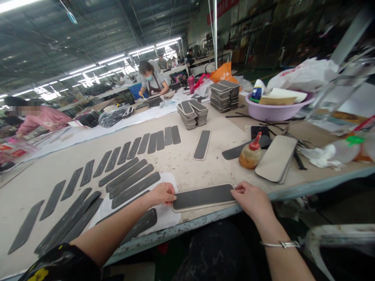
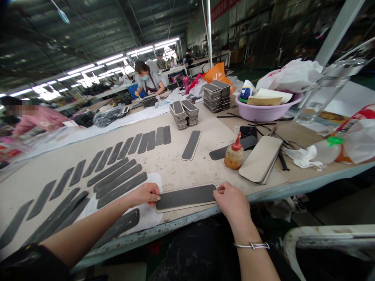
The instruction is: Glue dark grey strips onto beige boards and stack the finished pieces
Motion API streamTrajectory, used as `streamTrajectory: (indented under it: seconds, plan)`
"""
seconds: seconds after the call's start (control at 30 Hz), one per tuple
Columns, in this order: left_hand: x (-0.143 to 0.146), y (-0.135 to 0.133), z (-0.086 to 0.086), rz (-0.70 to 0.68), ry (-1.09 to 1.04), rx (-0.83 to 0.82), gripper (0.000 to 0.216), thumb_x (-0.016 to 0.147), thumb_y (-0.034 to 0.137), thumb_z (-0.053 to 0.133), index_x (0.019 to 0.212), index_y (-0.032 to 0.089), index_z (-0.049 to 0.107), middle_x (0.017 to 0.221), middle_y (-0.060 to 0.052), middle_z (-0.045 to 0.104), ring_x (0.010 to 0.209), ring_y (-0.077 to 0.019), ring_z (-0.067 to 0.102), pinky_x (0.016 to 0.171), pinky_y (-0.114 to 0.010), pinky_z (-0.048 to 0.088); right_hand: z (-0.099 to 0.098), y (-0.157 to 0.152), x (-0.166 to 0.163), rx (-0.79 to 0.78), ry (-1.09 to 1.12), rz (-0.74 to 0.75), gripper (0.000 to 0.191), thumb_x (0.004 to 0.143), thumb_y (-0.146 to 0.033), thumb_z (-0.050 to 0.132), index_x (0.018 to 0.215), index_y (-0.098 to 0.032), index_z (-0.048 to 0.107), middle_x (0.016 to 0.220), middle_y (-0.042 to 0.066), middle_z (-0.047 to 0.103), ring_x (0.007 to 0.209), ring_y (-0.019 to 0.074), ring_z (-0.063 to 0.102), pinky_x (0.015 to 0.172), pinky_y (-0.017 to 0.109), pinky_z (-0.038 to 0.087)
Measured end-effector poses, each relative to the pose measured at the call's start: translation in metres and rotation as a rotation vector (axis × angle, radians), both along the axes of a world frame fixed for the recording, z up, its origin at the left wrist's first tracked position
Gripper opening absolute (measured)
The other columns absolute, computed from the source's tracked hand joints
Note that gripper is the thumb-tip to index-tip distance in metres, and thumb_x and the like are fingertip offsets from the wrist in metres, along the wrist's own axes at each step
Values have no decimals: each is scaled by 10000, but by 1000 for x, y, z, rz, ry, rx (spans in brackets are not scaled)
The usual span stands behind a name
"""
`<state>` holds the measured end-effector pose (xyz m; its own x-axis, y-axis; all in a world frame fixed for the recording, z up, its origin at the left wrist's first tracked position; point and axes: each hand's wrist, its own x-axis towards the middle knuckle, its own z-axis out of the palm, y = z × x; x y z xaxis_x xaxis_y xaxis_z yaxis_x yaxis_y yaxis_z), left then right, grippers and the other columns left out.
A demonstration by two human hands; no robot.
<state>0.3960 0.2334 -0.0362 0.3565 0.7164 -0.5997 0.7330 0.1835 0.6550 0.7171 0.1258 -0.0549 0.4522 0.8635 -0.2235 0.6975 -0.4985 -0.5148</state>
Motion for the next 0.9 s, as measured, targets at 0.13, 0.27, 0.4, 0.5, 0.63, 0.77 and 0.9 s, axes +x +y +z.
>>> streamTrajectory:
  seconds: [0.13, 0.27, 0.4, 0.5, 0.63, 0.77, 0.9]
  plan:
    - [0, 0, 2, 6, 4, 1, 200, 608, 235, 644, 695, 181, 473, 486, 56, 557, 470, -118, 578, 454, -201, 430, 2, -2, -2, 57, -18, 20, 121, 741, -352, 564, 718, -236, 589, 696, -21, 660, 659, 174, 591, 594, 275, 353]
    - [1, -1, 3, 0, 12, 6, 183, 613, 223, 634, 690, 179, 473, 470, 54, 555, 459, -120, 569, 451, -205, 427, 0, -5, -2, 91, -11, 36, 139, 780, -345, 548, 715, -229, 590, 683, -15, 652, 660, 174, 595, 610, 273, 364]
    - [3, -1, 5, -3, 19, 12, 173, 611, 210, 628, 680, 178, 473, 464, 54, 555, 442, -113, 552, 442, -201, 416, -2, -8, -2, 121, -16, 25, 168, 836, -359, 506, 780, -224, 588, 727, 3, 661, 702, 183, 610, 629, 273, 380]
    - [4, -2, 5, -4, 22, 20, 177, 612, 215, 633, 678, 180, 472, 463, 57, 551, 445, -113, 553, 446, -199, 415, -3, -9, -3, 133, -26, 21, 154, 844, -345, 502, 810, -216, 579, 740, 12, 659, 709, 184, 612, 635, 272, 387]
    - [3, -2, 4, -12, 34, 37, 182, 609, 223, 640, 673, 179, 476, 459, 54, 550, 451, -121, 557, 448, -203, 414, -4, -9, -5, 130, -42, 40, 126, 823, -315, 521, 778, -217, 585, 709, 0, 651, 682, 181, 605, 620, 271, 380]
    - [2, -2, 4, -22, 43, 55, 163, 615, 223, 629, 675, 177, 485, 469, 45, 564, 455, -123, 556, 451, -206, 412, -4, -9, -3, 142, -76, 53, 133, 821, -279, 504, 764, -219, 608, 679, 3, 643, 676, 188, 602, 617, 275, 379]
    - [2, -2, 3, -28, 49, 61, 148, 614, 217, 619, 670, 178, 487, 463, 42, 566, 445, -124, 548, 448, -208, 409, 5, -14, -6, 212, -127, 17, 228, 880, -314, 446, 860, -182, 630, 771, 57, 662, 721, 214, 612, 671, 305, 422]
